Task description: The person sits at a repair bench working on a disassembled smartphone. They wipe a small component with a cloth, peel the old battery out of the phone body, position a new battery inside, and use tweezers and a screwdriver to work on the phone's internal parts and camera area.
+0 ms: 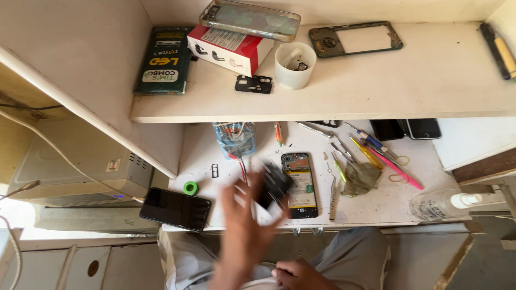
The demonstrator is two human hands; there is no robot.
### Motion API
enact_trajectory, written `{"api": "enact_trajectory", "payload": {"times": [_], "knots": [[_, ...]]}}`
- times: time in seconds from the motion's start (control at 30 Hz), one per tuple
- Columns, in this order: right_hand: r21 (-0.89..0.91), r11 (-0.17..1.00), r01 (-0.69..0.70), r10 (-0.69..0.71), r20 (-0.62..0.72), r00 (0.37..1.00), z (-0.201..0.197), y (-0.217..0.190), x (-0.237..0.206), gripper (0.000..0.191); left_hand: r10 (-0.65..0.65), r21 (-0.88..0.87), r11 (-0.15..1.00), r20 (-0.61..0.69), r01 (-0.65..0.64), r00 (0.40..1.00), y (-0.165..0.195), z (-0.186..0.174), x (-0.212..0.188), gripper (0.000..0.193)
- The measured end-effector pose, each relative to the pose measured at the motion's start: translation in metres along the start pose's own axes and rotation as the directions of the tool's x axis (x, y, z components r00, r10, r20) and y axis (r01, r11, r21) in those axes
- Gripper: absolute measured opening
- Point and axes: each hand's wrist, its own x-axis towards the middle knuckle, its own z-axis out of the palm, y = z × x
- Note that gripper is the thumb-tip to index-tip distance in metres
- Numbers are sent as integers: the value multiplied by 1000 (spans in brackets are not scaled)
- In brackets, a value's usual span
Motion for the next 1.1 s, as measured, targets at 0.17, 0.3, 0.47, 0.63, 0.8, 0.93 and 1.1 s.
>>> {"api": "enact_trajectory", "payload": {"times": [0.17, 0.3, 0.47, 0.63, 0.8, 0.93, 1.1], "knots": [[614, 777, 139, 21, -247, 969, -3, -22, -9, 39, -250, -163, 940, 264, 299, 931, -2, 22, -61, 81], [851, 333, 406, 163, -476, 864, -22, -66, -28, 45, -267, -49, 955, 279, 292, 922, -13, 27, -77, 82], [664, 591, 458, 41, -592, 805, -15, -94, -38, 36, -254, -48, 957, 340, 287, 906, -8, 27, -83, 81], [544, 702, 460, 84, -704, 705, -19, -88, -38, 35, -169, -181, 948, 410, 262, 896, -10, 19, -82, 80], [439, 741, 509, -29, -736, 676, -31, -85, -41, 29, -457, -397, 677, 433, 620, 777, -23, 32, -79, 46], [369, 801, 472, -62, -732, 678, -36, -89, -41, 30, -502, -521, 336, 606, 784, 618, -42, 39, -84, 29], [203, 900, 385, -126, -725, 678, -45, -104, -46, 45, -514, -555, 219, 634, 803, 578, -48, 43, -93, 20]]}}
